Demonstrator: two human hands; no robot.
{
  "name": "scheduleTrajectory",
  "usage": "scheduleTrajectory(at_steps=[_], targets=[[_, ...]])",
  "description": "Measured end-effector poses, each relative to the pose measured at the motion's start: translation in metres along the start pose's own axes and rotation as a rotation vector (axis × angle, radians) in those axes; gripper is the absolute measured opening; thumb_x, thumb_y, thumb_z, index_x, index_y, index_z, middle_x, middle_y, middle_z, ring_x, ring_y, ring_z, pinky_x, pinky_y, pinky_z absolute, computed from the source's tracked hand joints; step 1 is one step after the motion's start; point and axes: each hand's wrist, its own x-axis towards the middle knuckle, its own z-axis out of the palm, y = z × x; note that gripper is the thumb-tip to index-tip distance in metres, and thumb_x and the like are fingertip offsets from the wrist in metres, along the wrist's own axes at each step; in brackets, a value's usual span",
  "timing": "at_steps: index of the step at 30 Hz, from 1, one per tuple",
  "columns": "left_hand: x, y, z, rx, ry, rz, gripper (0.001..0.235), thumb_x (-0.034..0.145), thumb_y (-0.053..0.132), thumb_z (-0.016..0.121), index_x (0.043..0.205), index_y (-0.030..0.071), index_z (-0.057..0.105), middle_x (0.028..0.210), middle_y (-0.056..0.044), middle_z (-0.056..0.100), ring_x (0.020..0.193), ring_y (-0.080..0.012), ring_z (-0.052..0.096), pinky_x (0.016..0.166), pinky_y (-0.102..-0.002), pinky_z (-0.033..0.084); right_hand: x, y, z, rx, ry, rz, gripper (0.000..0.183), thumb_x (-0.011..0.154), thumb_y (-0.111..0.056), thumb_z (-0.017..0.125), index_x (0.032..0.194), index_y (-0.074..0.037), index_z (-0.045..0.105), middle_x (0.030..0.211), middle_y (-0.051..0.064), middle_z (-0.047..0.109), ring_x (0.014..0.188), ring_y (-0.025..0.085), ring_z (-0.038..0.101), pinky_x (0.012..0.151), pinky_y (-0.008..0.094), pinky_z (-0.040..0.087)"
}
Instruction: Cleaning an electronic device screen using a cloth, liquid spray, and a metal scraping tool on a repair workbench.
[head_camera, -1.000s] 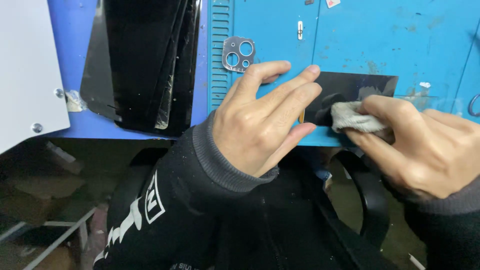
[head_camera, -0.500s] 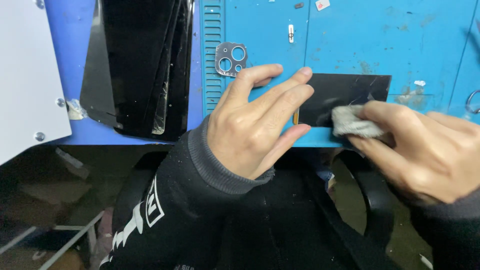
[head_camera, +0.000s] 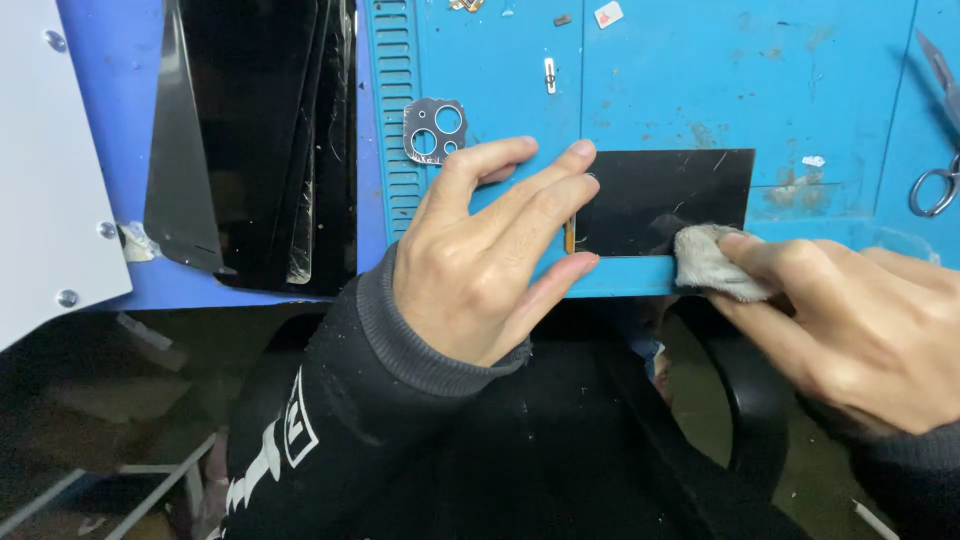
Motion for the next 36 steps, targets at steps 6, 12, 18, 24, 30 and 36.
scheduleTrajectory(at_steps=[6, 12, 18, 24, 30, 36], targets=[[0.0, 0.002, -0.001, -0.006, -0.005, -0.003, 0.051, 0.093, 0.016, 0.085, 0.134, -0.002, 0.062, 0.146, -0.015, 0.062, 0.128, -0.0385, 0.057, 0.111, -0.043, 0.051, 0.011, -0.001, 0.012, -0.037, 0.032, 0.006, 0.014, 0.083, -0.018, 0.077, 0.096, -0.011, 0.08, 0.105, 0.003, 0.072, 0.064, 0.017, 0.065, 0.053, 0.032, 0.049], [-0.001, -0.002, 0.0, -0.007, -0.008, 0.006, 0.051, 0.092, 0.017, 0.086, 0.134, -0.002, 0.062, 0.145, -0.016, 0.062, 0.128, -0.0389, 0.056, 0.109, -0.044, 0.051, 0.007, 0.004, 0.003, 0.039, -0.001, 0.007, 0.027, 0.074, -0.018, 0.074, 0.099, -0.009, 0.081, 0.109, 0.007, 0.073, 0.063, 0.017, 0.066, 0.051, 0.031, 0.05], [-0.001, 0.0, 0.001, -0.01, -0.007, -0.001, 0.052, 0.092, 0.016, 0.086, 0.134, -0.002, 0.062, 0.145, -0.015, 0.062, 0.129, -0.0385, 0.056, 0.11, -0.044, 0.052, -0.008, 0.002, 0.009, 0.047, 0.0, 0.001, 0.023, 0.076, -0.015, 0.075, 0.097, -0.008, 0.079, 0.113, 0.007, 0.073, 0.066, 0.018, 0.067, 0.054, 0.033, 0.051], [0.001, 0.002, -0.002, -0.007, -0.01, 0.002, 0.051, 0.092, 0.015, 0.086, 0.134, -0.001, 0.061, 0.146, -0.015, 0.062, 0.128, -0.0383, 0.056, 0.11, -0.043, 0.051, 0.008, -0.002, 0.006, -0.008, 0.047, 0.033, 0.022, 0.077, -0.016, 0.077, 0.099, -0.011, 0.081, 0.106, 0.002, 0.072, 0.062, 0.016, 0.064, 0.05, 0.031, 0.048], [-0.001, 0.002, -0.002, -0.001, -0.001, 0.0, 0.052, 0.092, 0.016, 0.086, 0.134, 0.0, 0.061, 0.146, -0.014, 0.062, 0.129, -0.0382, 0.057, 0.111, -0.043, 0.051, 0.004, -0.002, 0.013, -0.017, 0.026, 0.051, 0.022, 0.081, -0.017, 0.077, 0.101, -0.012, 0.081, 0.11, 0.004, 0.073, 0.065, 0.017, 0.066, 0.054, 0.032, 0.049], [-0.001, 0.0, -0.002, -0.009, -0.001, 0.003, 0.053, 0.092, 0.015, 0.086, 0.135, -0.001, 0.06, 0.146, -0.015, 0.062, 0.128, -0.039, 0.056, 0.11, -0.044, 0.051, -0.005, 0.005, 0.007, 0.071, -0.008, -0.01, 0.029, 0.076, -0.014, 0.073, 0.104, -0.008, 0.079, 0.113, 0.009, 0.073, 0.07, 0.019, 0.068, 0.056, 0.033, 0.052]])
